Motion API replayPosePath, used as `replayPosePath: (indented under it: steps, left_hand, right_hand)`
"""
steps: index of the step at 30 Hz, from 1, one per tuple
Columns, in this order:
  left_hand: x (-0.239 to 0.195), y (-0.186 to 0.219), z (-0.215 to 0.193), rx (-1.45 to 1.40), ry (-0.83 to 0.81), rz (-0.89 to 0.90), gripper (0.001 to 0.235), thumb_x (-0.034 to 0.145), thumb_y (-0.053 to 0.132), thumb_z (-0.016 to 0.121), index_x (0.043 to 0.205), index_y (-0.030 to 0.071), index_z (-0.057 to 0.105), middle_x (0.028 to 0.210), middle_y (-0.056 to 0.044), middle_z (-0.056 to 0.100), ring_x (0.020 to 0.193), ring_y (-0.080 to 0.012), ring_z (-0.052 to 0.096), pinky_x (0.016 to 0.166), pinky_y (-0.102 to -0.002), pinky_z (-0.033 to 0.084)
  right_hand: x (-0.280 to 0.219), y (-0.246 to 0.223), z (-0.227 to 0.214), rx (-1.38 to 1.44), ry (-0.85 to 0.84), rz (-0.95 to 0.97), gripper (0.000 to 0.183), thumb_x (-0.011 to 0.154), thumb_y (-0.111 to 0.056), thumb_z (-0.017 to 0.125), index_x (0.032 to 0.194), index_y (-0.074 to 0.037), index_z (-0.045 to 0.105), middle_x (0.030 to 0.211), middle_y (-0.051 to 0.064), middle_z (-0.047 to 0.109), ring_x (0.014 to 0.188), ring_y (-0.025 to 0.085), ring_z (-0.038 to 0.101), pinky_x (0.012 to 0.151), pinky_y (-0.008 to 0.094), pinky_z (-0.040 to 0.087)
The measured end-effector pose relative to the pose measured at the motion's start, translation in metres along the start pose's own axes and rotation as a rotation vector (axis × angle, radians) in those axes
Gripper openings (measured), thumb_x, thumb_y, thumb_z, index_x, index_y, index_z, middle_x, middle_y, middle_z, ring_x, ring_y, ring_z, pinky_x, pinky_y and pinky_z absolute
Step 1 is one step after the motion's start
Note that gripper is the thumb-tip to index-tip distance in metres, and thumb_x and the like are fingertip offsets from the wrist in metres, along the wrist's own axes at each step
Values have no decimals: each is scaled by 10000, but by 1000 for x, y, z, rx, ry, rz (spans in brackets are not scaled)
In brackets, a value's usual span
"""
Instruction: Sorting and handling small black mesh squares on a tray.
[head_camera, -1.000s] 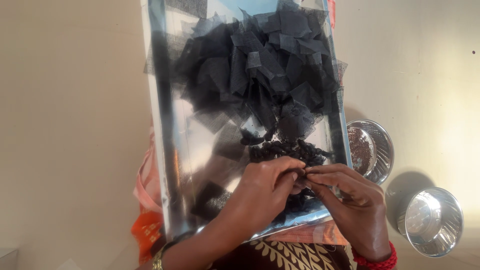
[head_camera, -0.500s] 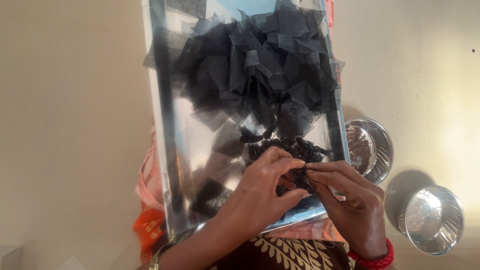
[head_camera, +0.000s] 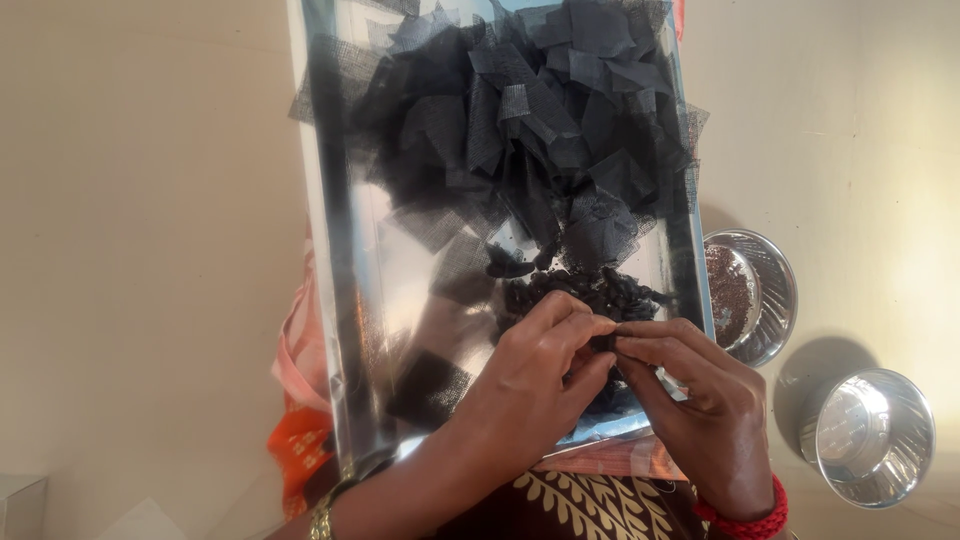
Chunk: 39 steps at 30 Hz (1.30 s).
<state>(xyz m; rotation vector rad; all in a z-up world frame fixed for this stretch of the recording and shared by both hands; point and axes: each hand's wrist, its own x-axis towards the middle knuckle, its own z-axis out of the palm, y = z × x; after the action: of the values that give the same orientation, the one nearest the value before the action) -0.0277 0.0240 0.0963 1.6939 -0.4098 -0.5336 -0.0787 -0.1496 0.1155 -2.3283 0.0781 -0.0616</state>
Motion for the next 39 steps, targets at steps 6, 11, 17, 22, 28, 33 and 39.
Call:
replayPosePath:
  steps: [6, 11, 17, 22, 28, 33, 39]
  left_hand:
    - [-1, 0, -5, -107, 2, 96, 344, 950, 64, 668, 1271, -52, 624, 1143, -138, 621, 925, -225, 718, 785, -317, 607]
    - [0, -5, -5, -158, 13, 109, 332, 972, 21, 623, 1301, -28, 613, 1098, -135, 643, 959, -219, 727, 812, -316, 613]
    - [0, -9, 2, -161, 101, 115, 217, 968, 29, 670, 1181, -11, 661, 1066, -112, 693, 936, -186, 743, 802, -291, 634]
    - [0, -7, 3, -134, 166, 129, 169, 964, 29, 680, 1128, -5, 671, 1048, -108, 716, 935, -181, 756, 773, -279, 636]
    - [1, -8, 4, -154, 215, 92, 199, 941, 40, 703, 1131, -12, 675, 1041, -106, 726, 887, -174, 756, 733, -280, 631]
    - [3, -11, 2, -194, 209, 28, 189, 941, 52, 700, 1119, -6, 673, 1034, -97, 731, 878, -162, 750, 710, -266, 628]
    - [5, -11, -3, -235, 199, -32, 178, 933, 54, 697, 1099, -1, 669, 1011, -89, 732, 881, -153, 749, 678, -261, 618]
  right_hand:
    - [-1, 2, -1, 20, 10, 19, 175, 827, 52, 756, 995, 4, 760, 1025, 87, 776, 894, 130, 759, 693, 250, 629]
    - [1, 2, -4, 138, -5, 43, 162, 846, 65, 721, 997, 10, 745, 1060, 101, 770, 962, 142, 762, 740, 248, 666]
    - [2, -5, -3, 16, -13, -5, 163, 807, 51, 766, 961, 4, 749, 1020, 87, 779, 915, 120, 764, 708, 249, 631]
    - [-4, 1, 3, 98, 2, 82, 180, 845, 67, 749, 1014, 9, 734, 1003, 86, 781, 906, 127, 754, 722, 259, 624]
    - [0, -2, 5, 267, -29, 121, 456, 862, 67, 707, 1307, 15, 620, 1166, 114, 726, 1100, 166, 728, 950, 292, 632]
    - [5, -7, 5, 230, -114, 162, 568, 805, 47, 760, 1352, -13, 620, 1167, 112, 741, 1068, 166, 743, 877, 303, 658]
    - [10, -17, 12, 137, -76, 173, 451, 803, 54, 763, 1247, 11, 692, 1112, 104, 761, 1017, 162, 752, 865, 289, 637]
